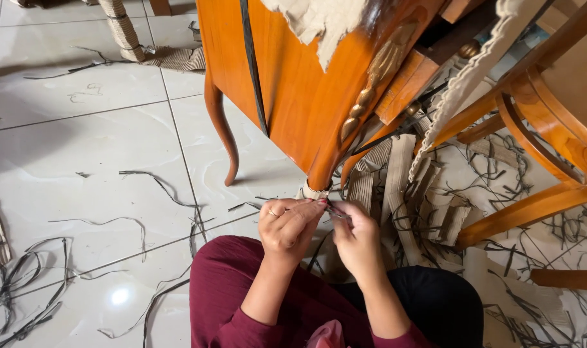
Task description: Wrapping wooden furniture legs with protective cardboard strips and securing them with thin ties.
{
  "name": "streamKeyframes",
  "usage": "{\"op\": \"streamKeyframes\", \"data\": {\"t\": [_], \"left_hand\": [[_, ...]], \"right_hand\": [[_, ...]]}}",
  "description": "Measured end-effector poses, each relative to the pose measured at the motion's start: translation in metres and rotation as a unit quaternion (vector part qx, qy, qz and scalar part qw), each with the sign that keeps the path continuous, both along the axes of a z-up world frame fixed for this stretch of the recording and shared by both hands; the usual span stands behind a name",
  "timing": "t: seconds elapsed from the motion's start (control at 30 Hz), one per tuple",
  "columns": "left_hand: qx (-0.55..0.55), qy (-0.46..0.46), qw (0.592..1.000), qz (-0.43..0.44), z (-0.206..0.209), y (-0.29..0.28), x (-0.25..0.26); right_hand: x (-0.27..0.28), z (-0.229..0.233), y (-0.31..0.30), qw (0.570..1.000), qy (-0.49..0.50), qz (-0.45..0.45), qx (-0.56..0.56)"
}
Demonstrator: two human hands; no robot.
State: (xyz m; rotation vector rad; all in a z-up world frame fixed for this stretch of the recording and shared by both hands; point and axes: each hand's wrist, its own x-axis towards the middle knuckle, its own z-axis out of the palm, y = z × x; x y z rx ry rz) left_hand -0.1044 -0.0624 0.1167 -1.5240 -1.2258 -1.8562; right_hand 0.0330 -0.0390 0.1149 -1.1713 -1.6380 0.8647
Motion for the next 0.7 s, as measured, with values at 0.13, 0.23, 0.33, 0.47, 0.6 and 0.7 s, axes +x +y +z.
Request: {"op": "streamKeyframes", "data": {"t": [0.13,0.23,0.33,0.47,0.6,0.7], "left_hand": [[-0.032,0.027,0.999,0.002,0.019,-0.013,0.002],[-0.161,0.038,0.986,-0.023,0.026,-0.022,0.005],[-0.181,0.05,0.981,-0.044,0.029,-0.024,0.001],[-0.209,0.065,0.973,-0.075,0.032,-0.026,-0.004],[-0.185,0.038,0.978,-0.088,0.026,-0.022,-0.004],[-0.184,0.048,0.975,-0.112,0.021,-0.021,-0.008]], "right_hand": [[0.02,0.019,-0.013,0.984,-0.09,-0.01,0.155],[0.016,0.048,-0.033,0.956,-0.133,0.042,0.258],[0.012,0.053,-0.036,0.952,-0.119,0.046,0.279],[0.002,0.055,-0.035,0.947,-0.106,0.054,0.299],[-0.003,0.046,-0.031,0.945,-0.084,0.097,0.301],[-0.002,0.055,-0.029,0.945,-0.079,0.139,0.286]]}}
